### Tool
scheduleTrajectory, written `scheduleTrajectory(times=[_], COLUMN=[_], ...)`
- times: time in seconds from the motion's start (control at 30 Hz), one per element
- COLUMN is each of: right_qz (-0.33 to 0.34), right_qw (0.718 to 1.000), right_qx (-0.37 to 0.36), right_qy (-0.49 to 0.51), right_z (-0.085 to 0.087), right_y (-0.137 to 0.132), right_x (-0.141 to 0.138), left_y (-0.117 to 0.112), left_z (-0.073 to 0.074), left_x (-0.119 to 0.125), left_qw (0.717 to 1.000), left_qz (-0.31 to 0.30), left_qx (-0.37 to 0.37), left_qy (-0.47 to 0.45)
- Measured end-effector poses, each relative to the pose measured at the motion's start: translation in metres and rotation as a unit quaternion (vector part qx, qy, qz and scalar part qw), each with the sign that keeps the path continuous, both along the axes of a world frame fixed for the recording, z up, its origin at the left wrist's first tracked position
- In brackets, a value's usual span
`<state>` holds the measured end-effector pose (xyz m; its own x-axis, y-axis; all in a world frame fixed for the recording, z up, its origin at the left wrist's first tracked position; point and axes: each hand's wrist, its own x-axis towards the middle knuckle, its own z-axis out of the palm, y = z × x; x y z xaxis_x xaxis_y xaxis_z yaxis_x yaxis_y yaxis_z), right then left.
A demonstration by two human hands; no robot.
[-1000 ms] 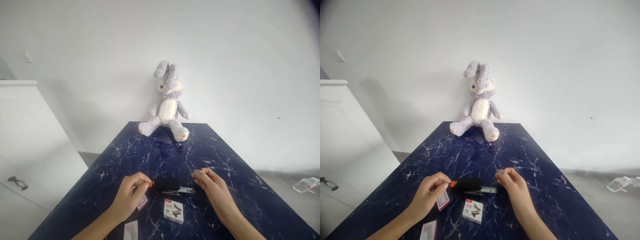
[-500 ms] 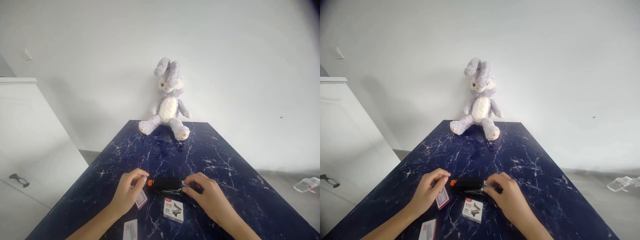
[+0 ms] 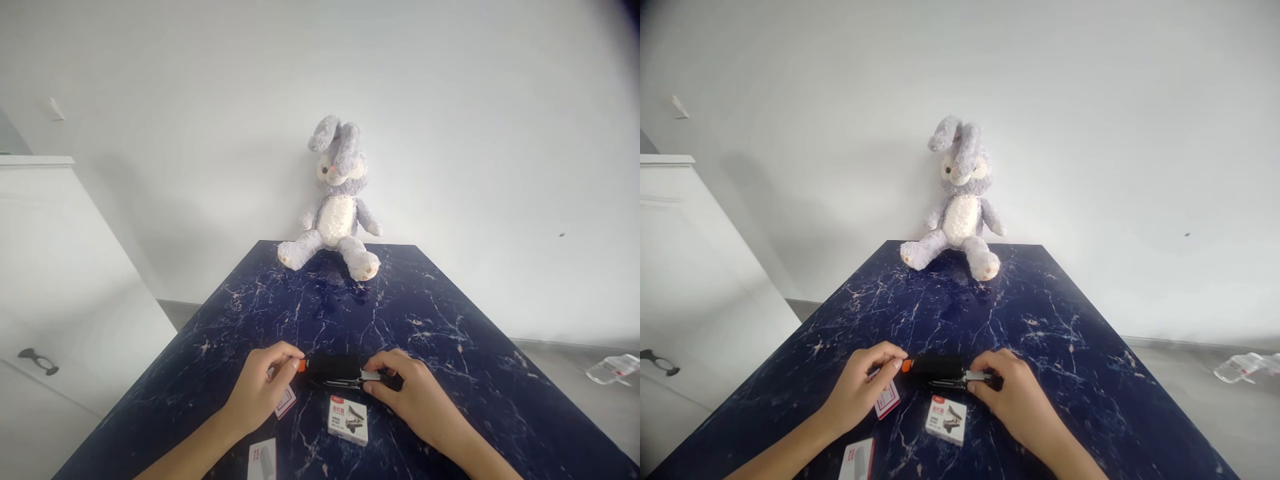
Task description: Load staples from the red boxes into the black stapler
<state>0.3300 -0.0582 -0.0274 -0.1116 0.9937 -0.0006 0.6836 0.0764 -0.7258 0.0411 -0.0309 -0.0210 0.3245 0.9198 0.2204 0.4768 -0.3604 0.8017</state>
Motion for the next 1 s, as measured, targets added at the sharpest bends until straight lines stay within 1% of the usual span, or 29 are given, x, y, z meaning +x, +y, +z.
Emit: scheduleTrajectory(times=[0.2,0.37,0.57,0.77,1.0], right_qz=[0.004,0.006,0.004,0.007,0.005], right_qw=[1.0,1.0,1.0,1.0,1.0], right_qx=[0.0,0.015,0.026,0.012,0.019], right_qy=[-0.001,0.0,-0.002,-0.004,-0.011], right_z=[0.0029,0.0033,0.0008,0.0033,0.0039], right_y=[-0.0011,-0.0021,-0.0022,-0.0018,-0.0016], right_x=[-0.0006,-0.0016,-0.0003,-0.0015,-0.0012], left_y=[-0.0017,-0.0022,-0.0013,-0.0015,-0.0011], left_z=[0.0047,0.0078,0.006,0.0054,0.0042], left_x=[0.0024,0.0038,0.0016,0.0018,0.0006], left_qw=[1.0,1.0,1.0,0.999,1.0], left_qz=[-0.013,-0.023,-0.007,-0.021,-0.011], left_qx=[-0.007,-0.01,-0.006,-0.012,-0.018], left_qy=[0.012,0.017,0.023,0.02,0.018])
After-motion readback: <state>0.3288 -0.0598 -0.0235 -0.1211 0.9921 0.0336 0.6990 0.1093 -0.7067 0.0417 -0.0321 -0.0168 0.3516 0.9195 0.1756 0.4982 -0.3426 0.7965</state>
